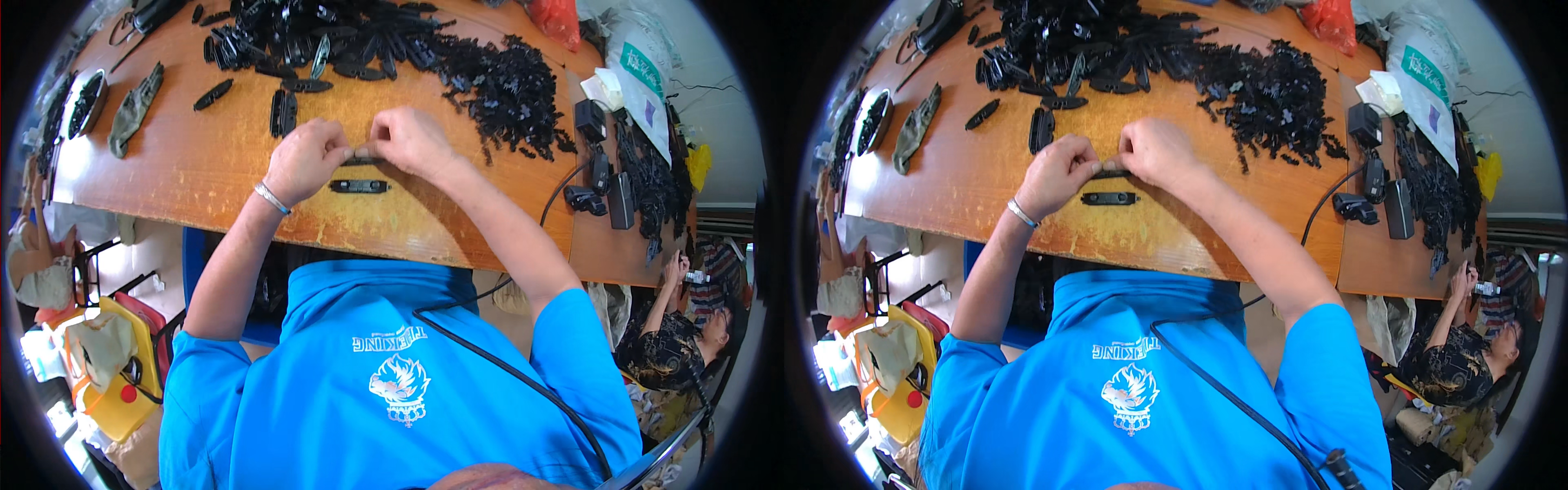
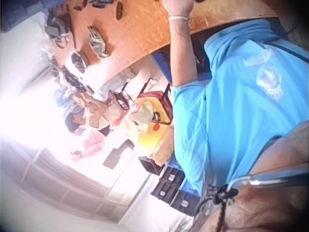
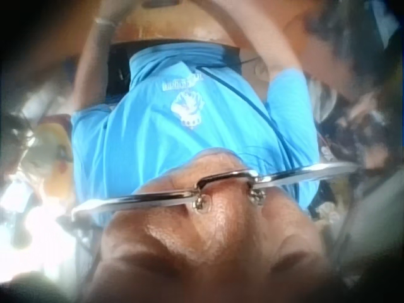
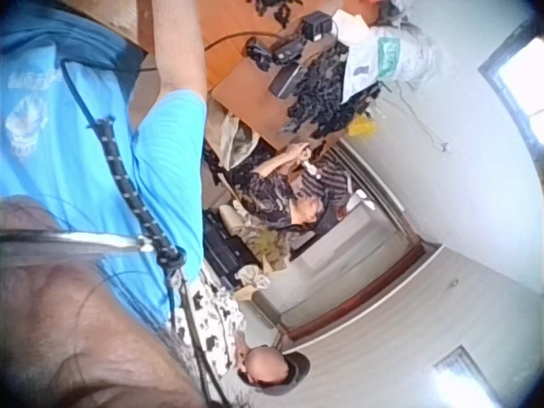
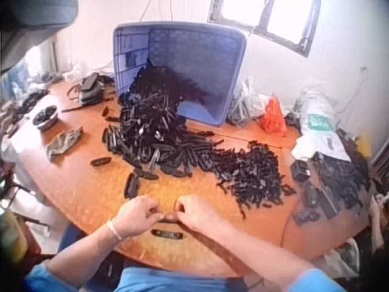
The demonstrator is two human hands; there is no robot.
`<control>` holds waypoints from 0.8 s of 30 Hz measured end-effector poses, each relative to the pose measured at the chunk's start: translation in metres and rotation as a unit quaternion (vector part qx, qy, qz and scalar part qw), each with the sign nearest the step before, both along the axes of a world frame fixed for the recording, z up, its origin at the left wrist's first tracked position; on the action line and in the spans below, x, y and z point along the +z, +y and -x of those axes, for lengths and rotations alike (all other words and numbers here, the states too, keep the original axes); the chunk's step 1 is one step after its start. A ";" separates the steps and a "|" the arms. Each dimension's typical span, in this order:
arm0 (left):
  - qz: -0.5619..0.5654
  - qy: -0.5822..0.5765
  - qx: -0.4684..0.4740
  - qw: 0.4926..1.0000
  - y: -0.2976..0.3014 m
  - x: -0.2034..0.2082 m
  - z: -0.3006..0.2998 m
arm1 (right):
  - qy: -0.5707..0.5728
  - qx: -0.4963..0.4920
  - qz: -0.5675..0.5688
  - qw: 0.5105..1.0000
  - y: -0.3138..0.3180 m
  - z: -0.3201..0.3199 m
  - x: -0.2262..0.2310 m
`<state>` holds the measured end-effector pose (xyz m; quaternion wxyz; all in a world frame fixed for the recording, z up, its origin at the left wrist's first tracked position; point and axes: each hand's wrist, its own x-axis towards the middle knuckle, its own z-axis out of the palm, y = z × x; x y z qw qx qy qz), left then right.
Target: The person assembles plastic components by attaching small plastic pieces to larger base parts by hand, arranges the assembled components on the table, and places them into a container.
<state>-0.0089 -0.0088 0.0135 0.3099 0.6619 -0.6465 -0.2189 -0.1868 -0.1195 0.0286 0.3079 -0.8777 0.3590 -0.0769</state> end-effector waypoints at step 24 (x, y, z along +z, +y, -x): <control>0.136 -0.249 0.230 0.931 0.013 -0.010 -0.023 | -0.088 -0.066 0.282 0.953 -0.029 0.059 -0.007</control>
